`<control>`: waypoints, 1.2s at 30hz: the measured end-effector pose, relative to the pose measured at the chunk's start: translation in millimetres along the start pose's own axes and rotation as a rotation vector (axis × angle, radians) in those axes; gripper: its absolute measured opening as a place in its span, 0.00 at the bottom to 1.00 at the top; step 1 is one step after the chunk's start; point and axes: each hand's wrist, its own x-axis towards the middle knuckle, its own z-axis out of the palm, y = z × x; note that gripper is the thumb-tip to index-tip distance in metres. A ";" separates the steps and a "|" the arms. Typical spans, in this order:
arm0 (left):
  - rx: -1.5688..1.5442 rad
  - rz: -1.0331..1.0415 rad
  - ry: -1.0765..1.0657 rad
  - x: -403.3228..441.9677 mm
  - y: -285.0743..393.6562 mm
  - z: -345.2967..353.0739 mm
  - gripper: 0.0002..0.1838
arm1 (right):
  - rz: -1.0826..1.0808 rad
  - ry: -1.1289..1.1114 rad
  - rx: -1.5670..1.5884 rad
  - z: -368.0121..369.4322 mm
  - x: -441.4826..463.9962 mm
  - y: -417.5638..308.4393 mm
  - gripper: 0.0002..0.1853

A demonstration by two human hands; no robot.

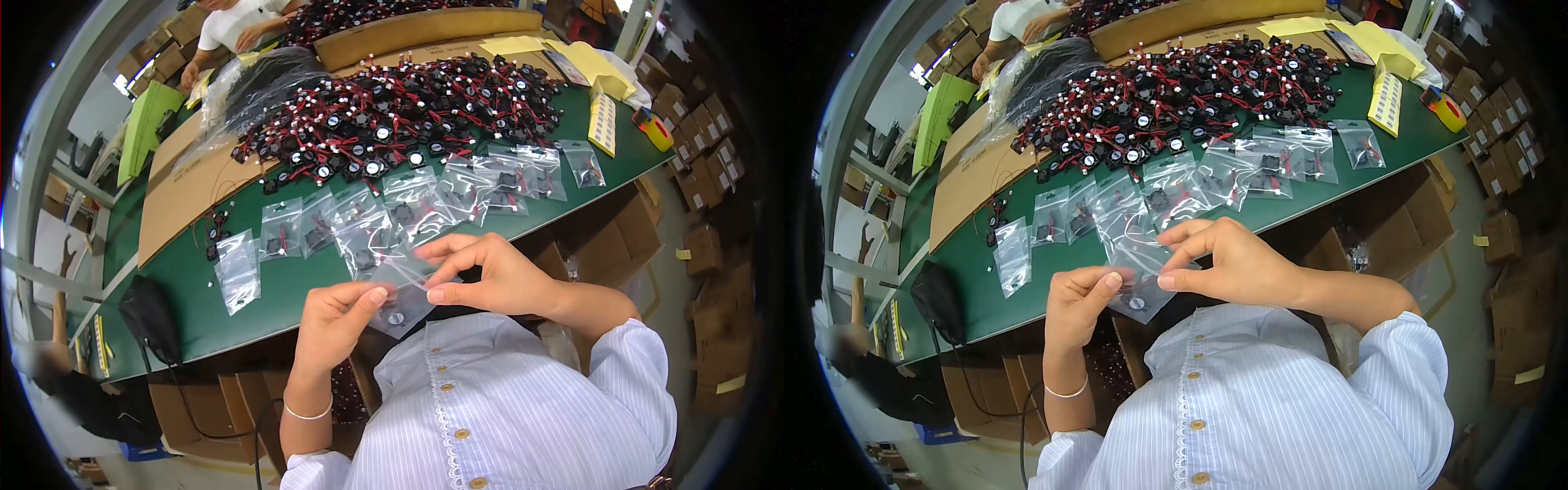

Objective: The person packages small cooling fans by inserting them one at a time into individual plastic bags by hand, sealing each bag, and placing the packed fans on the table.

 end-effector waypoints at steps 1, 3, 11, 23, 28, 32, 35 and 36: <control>0.035 -0.004 0.000 -0.1 0.3 3.3 0.11 | 0.001 0.005 0.002 -0.5 -1.2 2.5 0.10; 0.071 -0.007 -0.004 1.3 1.3 9.3 0.11 | 0.024 -0.032 0.073 -0.7 -2.2 6.0 0.10; 0.142 -0.052 -0.065 8.0 6.2 15.4 0.11 | 0.004 -0.033 0.105 -3.8 1.3 7.1 0.12; 0.052 -0.059 -0.052 10.4 3.4 19.6 0.12 | -0.061 0.035 -0.031 -8.1 -3.3 7.6 0.10; 0.054 -0.031 -0.087 12.0 4.9 22.3 0.14 | -0.069 0.011 -0.071 -9.1 0.1 1.0 0.07; 0.047 -0.031 -0.128 12.0 9.2 23.8 0.14 | -0.153 0.055 -0.162 -12.4 6.1 -0.1 0.08; 0.051 -0.049 -0.105 11.3 6.3 26.5 0.14 | -0.123 -0.049 -0.092 -12.2 10.8 6.2 0.08; 0.051 -0.050 -0.105 11.4 6.8 26.4 0.14 | -0.102 -0.101 -0.054 -11.9 11.9 7.9 0.08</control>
